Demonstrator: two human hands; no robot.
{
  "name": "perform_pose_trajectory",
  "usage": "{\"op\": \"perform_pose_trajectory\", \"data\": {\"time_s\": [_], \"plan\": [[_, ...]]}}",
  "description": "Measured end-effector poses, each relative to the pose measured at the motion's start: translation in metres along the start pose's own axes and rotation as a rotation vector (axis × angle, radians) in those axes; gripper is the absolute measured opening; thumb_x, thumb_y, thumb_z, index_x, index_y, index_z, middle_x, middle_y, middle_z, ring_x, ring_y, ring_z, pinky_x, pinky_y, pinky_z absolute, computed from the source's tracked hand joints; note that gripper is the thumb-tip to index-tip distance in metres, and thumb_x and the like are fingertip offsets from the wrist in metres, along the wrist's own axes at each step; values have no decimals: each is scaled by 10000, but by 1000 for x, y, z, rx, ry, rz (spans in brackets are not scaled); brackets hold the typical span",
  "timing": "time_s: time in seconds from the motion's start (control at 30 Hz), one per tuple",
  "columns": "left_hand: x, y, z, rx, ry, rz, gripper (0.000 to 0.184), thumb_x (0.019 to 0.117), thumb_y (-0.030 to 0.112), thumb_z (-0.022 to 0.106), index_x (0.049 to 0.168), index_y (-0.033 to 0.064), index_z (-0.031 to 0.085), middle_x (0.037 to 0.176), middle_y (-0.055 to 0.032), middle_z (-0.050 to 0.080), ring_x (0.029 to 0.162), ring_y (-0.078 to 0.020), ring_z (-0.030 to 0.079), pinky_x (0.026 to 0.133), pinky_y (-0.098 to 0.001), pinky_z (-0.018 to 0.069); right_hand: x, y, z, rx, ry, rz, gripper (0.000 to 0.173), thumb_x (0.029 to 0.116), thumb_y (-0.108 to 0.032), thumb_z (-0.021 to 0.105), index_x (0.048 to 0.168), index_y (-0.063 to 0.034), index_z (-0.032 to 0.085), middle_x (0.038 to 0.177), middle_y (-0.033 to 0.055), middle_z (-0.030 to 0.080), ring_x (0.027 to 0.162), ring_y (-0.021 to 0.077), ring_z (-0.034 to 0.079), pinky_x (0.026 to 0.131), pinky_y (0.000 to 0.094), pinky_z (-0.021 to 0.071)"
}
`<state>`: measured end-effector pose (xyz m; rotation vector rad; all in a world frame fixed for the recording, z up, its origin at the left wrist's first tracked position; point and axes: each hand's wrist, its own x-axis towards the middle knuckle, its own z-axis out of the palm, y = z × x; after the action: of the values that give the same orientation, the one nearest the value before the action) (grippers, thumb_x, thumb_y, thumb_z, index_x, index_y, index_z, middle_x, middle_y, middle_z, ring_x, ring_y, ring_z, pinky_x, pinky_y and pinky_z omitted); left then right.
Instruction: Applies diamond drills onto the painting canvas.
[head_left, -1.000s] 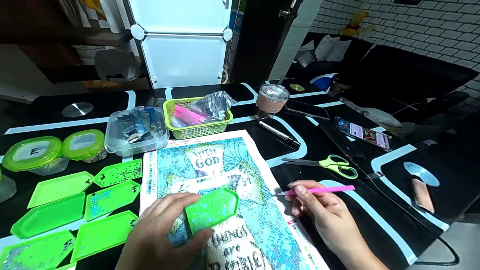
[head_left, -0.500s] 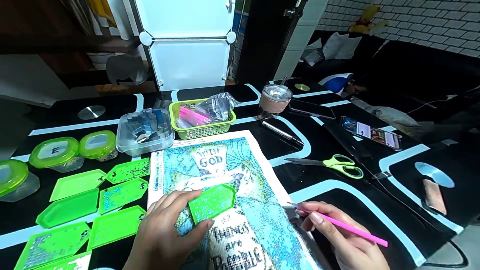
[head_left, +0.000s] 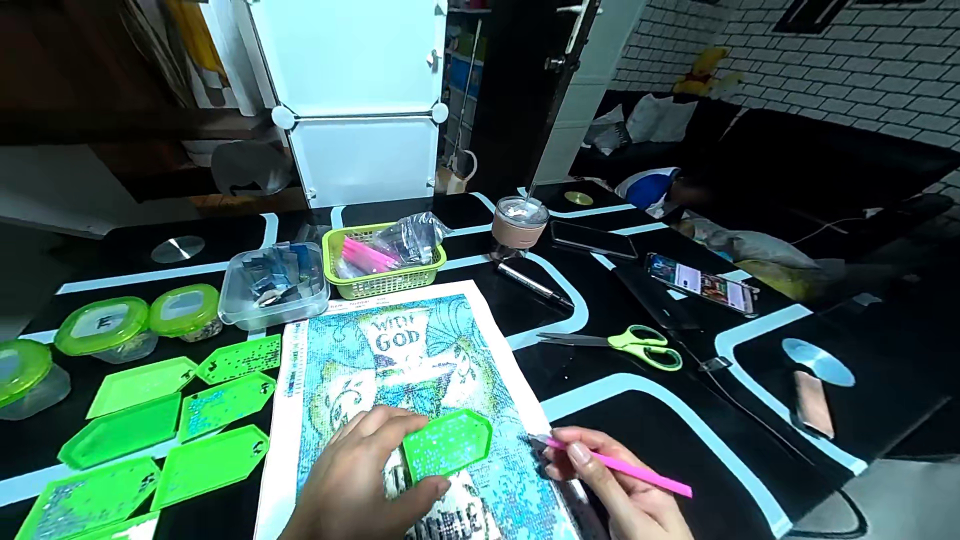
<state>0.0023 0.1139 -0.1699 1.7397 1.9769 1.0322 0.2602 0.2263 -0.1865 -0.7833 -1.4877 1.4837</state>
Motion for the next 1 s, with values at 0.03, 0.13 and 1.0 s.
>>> {"op": "perform_pose_trajectory", "data": {"time_s": [0.03, 0.13, 1.0], "plan": [[2, 2, 3, 0, -6, -7, 492, 828, 444, 777, 1204, 129, 750, 1198, -55, 719, 1106, -232, 673, 924, -455, 561, -1, 0, 0, 1, -5, 3, 224, 1033, 5, 504, 1149, -12, 695, 982, 9, 763, 863, 112, 738, 823, 297, 629], [5, 4, 10, -16, -22, -42, 493, 824, 430, 776, 1207, 122, 746, 1219, -56, 707, 1133, -231, 659, 933, -439, 558, -6, 2, 1, -11, -47, -18, 218, 1035, -6, 522, 1154, -27, 704, 1005, -5, 753, 880, 100, 730, 828, 298, 629], [-31, 15, 19, 94, -142, 188, 452, 870, 454, 757, 1173, 119, 759, 1039, -127, 733, 972, -330, 677, 866, -518, 488, 0, -3, 17, -125, -213, -160, 219, 1098, -244, 486, 1107, -172, 693, 968, -86, 709, 801, -10, 661, 700, 181, 572]]}}
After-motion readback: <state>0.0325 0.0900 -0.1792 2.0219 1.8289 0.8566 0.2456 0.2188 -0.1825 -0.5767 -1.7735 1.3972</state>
